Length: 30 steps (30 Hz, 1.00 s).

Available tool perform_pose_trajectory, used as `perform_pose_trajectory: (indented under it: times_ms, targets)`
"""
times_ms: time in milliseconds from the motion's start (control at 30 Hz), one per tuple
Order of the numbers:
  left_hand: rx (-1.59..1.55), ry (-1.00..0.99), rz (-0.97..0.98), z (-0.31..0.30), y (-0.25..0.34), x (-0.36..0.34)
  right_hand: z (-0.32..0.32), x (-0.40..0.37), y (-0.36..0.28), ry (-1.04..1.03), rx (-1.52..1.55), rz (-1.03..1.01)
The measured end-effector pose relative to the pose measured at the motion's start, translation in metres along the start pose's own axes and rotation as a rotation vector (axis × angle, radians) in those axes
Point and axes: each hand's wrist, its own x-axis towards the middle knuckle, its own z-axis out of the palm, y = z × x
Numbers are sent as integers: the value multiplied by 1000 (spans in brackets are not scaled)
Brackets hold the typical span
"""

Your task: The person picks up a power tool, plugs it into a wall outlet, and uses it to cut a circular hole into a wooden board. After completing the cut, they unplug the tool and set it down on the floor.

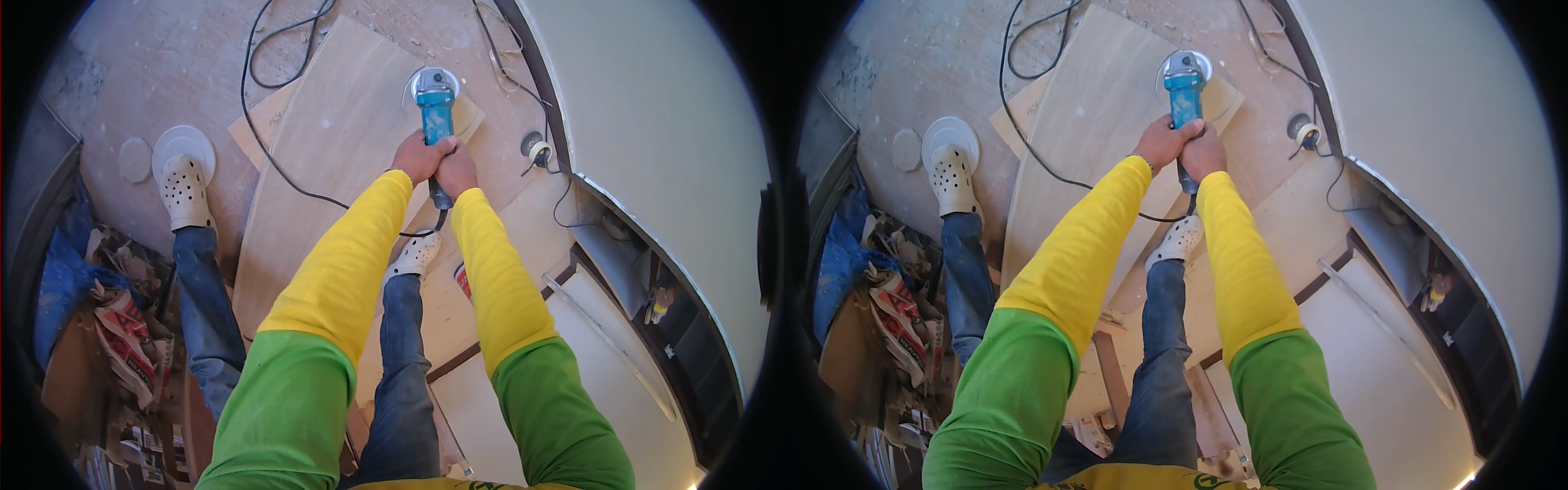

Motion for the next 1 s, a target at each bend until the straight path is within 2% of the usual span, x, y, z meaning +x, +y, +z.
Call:
perform_pose_trajectory:
  times_ms: [367, 1000]
  targets:
    - [-176, -32, -31, -2, 5, -4, -5, 0, -16, -27, -133, 19]
    - [-214, -11, -25, 2, -9, -2, -6, 1, -10, -78, -171, -19]
